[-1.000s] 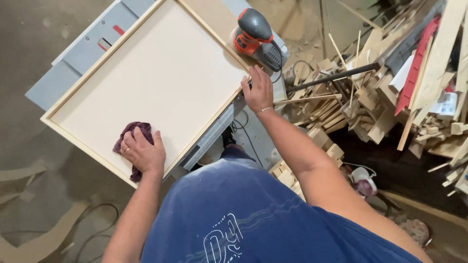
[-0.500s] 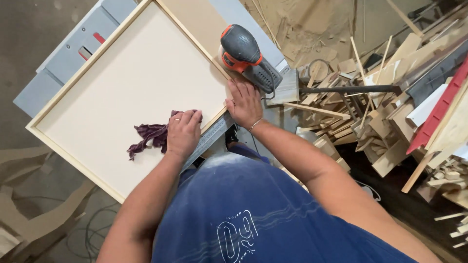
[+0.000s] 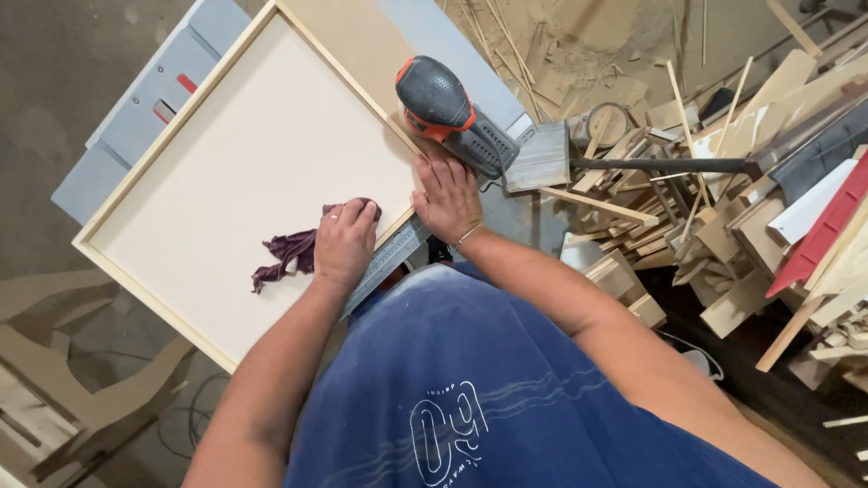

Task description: A person sands a wooden frame using an orbital sander and then wipes the dust off with a cloth in a workshop.

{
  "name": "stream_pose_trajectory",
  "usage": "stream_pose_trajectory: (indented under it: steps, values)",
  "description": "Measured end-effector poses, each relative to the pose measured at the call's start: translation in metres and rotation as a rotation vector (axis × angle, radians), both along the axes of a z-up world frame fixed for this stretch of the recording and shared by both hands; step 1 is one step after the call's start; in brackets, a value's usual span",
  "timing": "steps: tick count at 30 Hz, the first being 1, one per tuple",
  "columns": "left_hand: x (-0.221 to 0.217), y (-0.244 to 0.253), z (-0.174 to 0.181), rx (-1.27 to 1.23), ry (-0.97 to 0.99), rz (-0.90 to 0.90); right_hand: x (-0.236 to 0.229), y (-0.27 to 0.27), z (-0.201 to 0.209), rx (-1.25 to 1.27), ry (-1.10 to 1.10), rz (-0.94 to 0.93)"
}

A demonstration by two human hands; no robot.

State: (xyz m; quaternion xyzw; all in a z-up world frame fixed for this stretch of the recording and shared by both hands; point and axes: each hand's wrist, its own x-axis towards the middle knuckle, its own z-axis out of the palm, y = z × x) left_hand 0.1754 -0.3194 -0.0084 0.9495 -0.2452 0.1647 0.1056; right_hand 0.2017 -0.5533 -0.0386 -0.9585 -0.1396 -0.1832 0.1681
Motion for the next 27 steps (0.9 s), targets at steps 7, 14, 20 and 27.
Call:
stream_pose_trajectory:
  steps: [7,14,20,27]
  values:
    - [0.025,-0.006,-0.004,0.038,0.041,-0.070,0.001,0.001,-0.003,-0.022,-0.013,-0.028]
    - [0.009,0.004,0.023,0.022,0.067,-0.157,0.000,0.001,-0.003,-0.041,-0.028,-0.049]
    - [0.027,-0.012,0.018,0.015,0.027,-0.123,0.000,0.002,-0.003,-0.044,-0.025,-0.051]
    - [0.026,-0.014,0.010,0.058,0.034,-0.096,-0.003,0.003,0.001,-0.024,-0.030,-0.041]
